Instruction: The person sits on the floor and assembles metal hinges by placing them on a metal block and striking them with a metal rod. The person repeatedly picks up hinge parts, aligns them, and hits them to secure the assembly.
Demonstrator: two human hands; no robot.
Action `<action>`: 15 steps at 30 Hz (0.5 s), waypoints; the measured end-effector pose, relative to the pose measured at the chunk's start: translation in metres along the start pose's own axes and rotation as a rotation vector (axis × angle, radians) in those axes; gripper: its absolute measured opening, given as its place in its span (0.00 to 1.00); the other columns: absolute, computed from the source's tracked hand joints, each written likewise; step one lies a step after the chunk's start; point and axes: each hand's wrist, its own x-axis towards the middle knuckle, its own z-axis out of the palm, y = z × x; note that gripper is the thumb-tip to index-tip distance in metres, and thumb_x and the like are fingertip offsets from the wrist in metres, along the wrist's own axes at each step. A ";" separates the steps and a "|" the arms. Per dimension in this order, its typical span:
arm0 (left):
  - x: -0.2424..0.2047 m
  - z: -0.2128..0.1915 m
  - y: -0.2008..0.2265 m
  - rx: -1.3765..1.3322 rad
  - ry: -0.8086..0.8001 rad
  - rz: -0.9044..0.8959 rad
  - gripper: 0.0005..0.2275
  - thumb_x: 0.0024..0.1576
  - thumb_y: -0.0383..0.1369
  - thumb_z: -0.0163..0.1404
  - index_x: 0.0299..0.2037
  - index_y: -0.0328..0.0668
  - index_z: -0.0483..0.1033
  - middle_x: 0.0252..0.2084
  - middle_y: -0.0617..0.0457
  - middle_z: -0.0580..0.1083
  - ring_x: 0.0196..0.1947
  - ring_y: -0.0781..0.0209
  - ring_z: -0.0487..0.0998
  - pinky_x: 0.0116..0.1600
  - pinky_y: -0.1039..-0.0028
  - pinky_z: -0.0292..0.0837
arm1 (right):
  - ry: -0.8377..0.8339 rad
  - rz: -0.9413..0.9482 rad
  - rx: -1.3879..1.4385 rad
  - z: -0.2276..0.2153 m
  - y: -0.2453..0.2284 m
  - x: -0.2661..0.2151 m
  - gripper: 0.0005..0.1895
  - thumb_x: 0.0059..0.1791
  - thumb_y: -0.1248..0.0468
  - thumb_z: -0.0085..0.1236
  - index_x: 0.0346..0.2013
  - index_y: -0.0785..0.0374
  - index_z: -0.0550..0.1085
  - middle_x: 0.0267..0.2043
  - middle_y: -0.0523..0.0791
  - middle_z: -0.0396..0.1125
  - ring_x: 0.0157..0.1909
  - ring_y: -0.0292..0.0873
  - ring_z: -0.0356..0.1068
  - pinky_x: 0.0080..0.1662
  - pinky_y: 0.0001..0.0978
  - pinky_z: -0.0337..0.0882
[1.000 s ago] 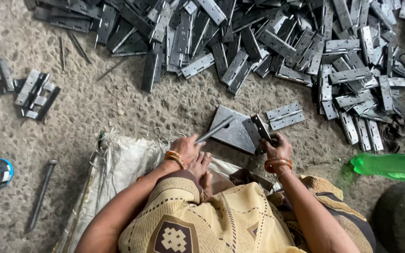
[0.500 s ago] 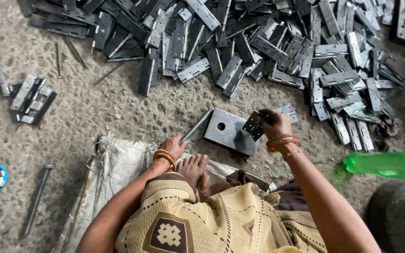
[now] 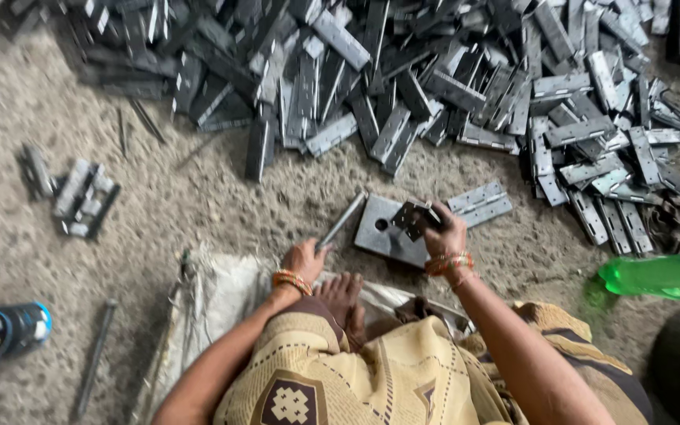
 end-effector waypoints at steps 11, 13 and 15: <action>0.072 -0.203 0.223 -0.791 0.480 0.576 0.10 0.68 0.35 0.46 0.50 0.36 0.75 0.25 0.57 0.74 0.17 0.77 0.68 0.19 0.82 0.61 | -0.012 -0.077 -0.030 0.021 0.021 -0.011 0.18 0.46 0.68 0.64 0.51 0.58 0.77 0.34 0.55 0.74 0.29 0.42 0.72 0.35 0.37 0.71; 0.059 -0.207 0.232 -0.992 0.537 0.639 0.09 0.74 0.35 0.44 0.54 0.39 0.73 0.27 0.58 0.69 0.21 0.76 0.67 0.23 0.83 0.59 | -0.031 -0.054 -0.038 0.024 0.025 -0.012 0.18 0.47 0.68 0.64 0.52 0.56 0.77 0.34 0.56 0.73 0.28 0.47 0.70 0.35 0.39 0.71; 0.052 -0.178 0.238 -1.223 0.472 0.634 0.09 0.72 0.33 0.44 0.53 0.37 0.74 0.23 0.61 0.67 0.18 0.78 0.62 0.19 0.84 0.54 | -0.037 -0.005 -0.044 0.028 0.027 -0.013 0.17 0.50 0.67 0.64 0.53 0.55 0.77 0.34 0.56 0.73 0.26 0.50 0.68 0.34 0.40 0.71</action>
